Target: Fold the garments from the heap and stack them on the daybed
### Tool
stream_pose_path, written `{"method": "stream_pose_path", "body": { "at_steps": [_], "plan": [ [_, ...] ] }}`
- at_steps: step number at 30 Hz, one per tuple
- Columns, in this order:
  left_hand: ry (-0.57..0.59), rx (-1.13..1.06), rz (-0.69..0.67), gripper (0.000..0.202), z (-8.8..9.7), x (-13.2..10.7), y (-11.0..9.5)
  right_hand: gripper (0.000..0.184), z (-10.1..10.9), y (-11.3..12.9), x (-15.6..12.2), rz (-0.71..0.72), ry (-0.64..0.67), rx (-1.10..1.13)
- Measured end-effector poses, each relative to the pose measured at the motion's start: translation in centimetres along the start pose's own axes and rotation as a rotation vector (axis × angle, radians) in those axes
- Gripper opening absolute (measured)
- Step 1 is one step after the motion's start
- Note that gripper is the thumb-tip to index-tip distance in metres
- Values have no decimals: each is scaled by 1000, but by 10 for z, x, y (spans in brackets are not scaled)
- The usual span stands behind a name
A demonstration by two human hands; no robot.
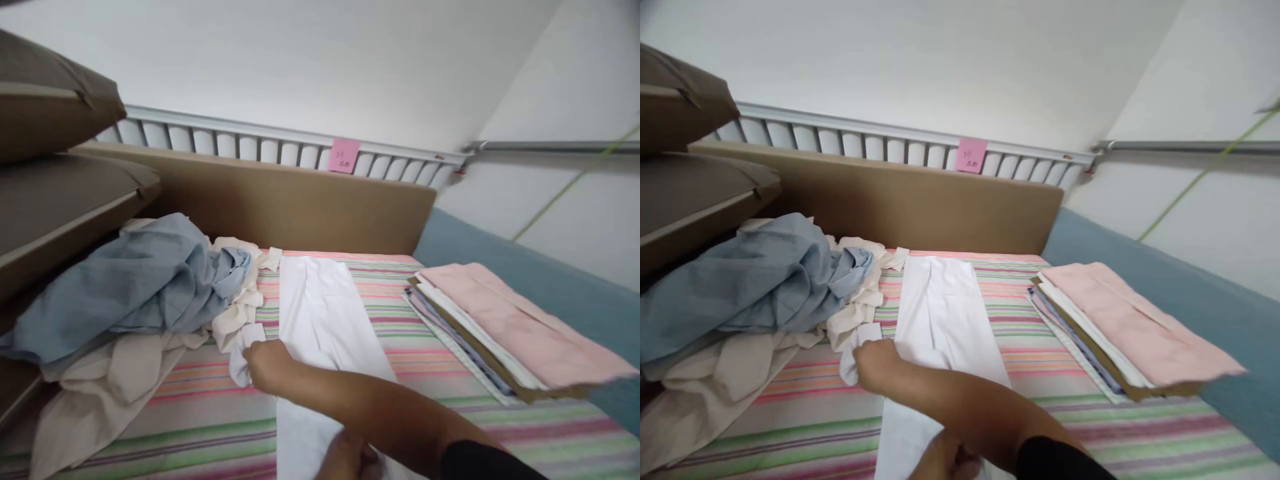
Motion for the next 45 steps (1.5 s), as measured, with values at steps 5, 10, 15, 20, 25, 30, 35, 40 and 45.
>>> {"method": "stream_pose_path", "body": {
  "at_steps": [5,10,15,20,25,30,35,40,45],
  "plan": [
    [-106,152,-166,48,3,-18,-13,9,87,-88,-39,-408,-416,983],
    [-436,292,-217,41,31,-81,-2,17,122,-194,-146,-574,-679,1307],
    [-899,541,-237,37,56,-157,49,7,80,-256,-217,-860,-955,1732],
    [-873,863,-280,47,44,-174,76,10,80,-248,-218,-890,-971,1790],
    [-913,1065,-198,59,37,-168,70,14,133,-224,-206,-734,-1002,1811],
    [-866,1189,-43,70,27,-160,66,15,184,-193,-199,-579,-935,1724],
    [-848,1211,-59,70,25,-159,71,16,210,-182,-200,-562,-943,1696],
    [-761,1117,-253,54,39,-165,76,17,189,-213,-220,-652,-1005,1691],
    [-742,1171,-353,46,41,-171,65,14,104,-256,-270,-1031,-963,1540]
  ]
}}
Point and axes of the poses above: each hand's wrist, its own x-axis towards the middle knuckle, its own z-axis out of the back of the hand, y = z × x, the point moved 7 cm from there along x, towards the middle knuckle, and after that the axes turned 7 degrees about -y, right-handed, at the moved point
